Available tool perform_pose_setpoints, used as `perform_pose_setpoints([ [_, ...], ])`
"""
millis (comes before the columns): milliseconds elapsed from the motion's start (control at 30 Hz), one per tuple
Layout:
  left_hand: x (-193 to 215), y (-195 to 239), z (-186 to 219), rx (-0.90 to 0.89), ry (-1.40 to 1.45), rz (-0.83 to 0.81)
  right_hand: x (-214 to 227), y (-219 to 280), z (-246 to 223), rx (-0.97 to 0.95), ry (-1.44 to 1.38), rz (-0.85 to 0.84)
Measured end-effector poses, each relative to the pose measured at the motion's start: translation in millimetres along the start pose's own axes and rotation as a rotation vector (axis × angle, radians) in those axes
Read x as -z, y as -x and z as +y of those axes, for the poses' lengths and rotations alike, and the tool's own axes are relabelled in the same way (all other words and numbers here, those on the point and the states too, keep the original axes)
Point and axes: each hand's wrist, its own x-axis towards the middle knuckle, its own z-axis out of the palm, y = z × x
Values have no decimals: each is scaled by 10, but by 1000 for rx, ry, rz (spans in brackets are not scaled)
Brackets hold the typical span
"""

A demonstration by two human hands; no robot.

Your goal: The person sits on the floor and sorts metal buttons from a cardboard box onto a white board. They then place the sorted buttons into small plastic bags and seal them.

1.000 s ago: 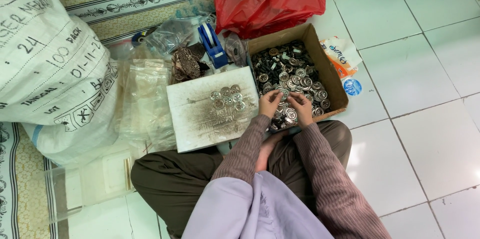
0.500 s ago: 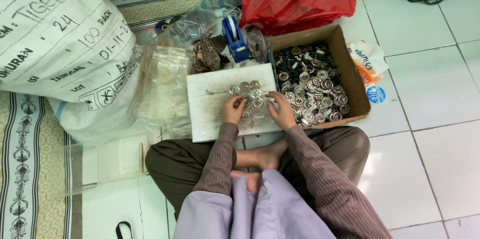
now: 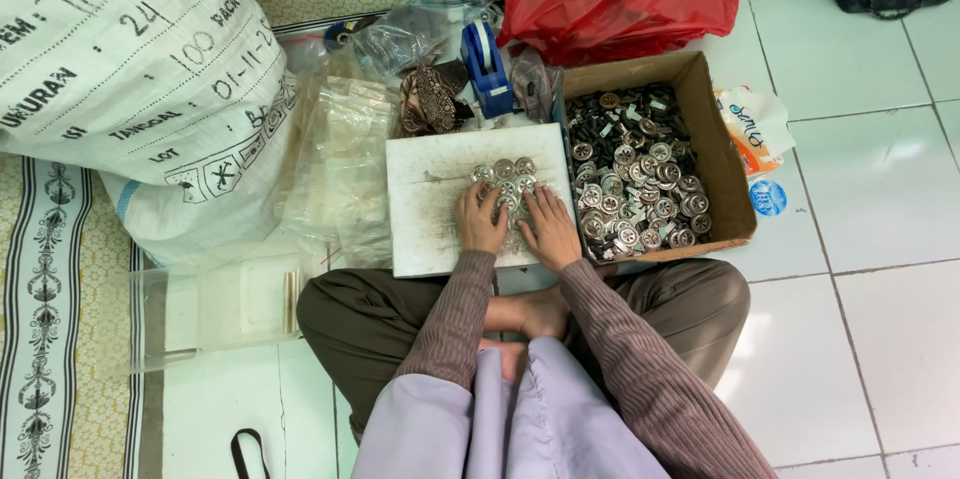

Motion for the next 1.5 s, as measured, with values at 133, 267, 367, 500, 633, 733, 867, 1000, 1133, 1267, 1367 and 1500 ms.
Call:
perform_pose_setpoints([
  [133, -218, 72, -159, -24, -151, -1, -116, -3, 63, -5, 24, -15],
  [267, -245, 72, -171, -1, -155, -28, -125, -5, 77, 5, 32, 0],
  [367, -251, 77, -174, 9, -153, -38, -150, -1, 84, 7, 32, 12],
  [500, -322, 95, -239, 15, -161, -45, -141, 5, 80, 7, 13, 27],
  [633, -285, 75, -209, 4, -174, -52, -104, -3, 92, 1, -54, 44],
  [733, -256, 77, -180, -21, -171, -71, 39, 5, 110, -14, -315, 69],
  [867, -133, 48, -61, 41, 18, -27, 463, 69, 171, -110, -723, 155],
  [1000, -363, -27, 213, 79, 261, 18, 677, 76, 566, -201, -725, 268],
  [1133, -889, -189, 767, 119, 447, -117, 660, 142, 1096, -340, -681, 197],
  [1267, -955, -334, 1539, 126, 603, -395, 476, 333, 1479, -541, -632, 69],
  [1367, -1322, -273, 1620, 86, 461, -658, 451, 364, 1481, -651, -629, -28],
  [1500, -2587, 74, 969, -53, -274, -724, 420, 424, 1392, -666, -651, 7],
])
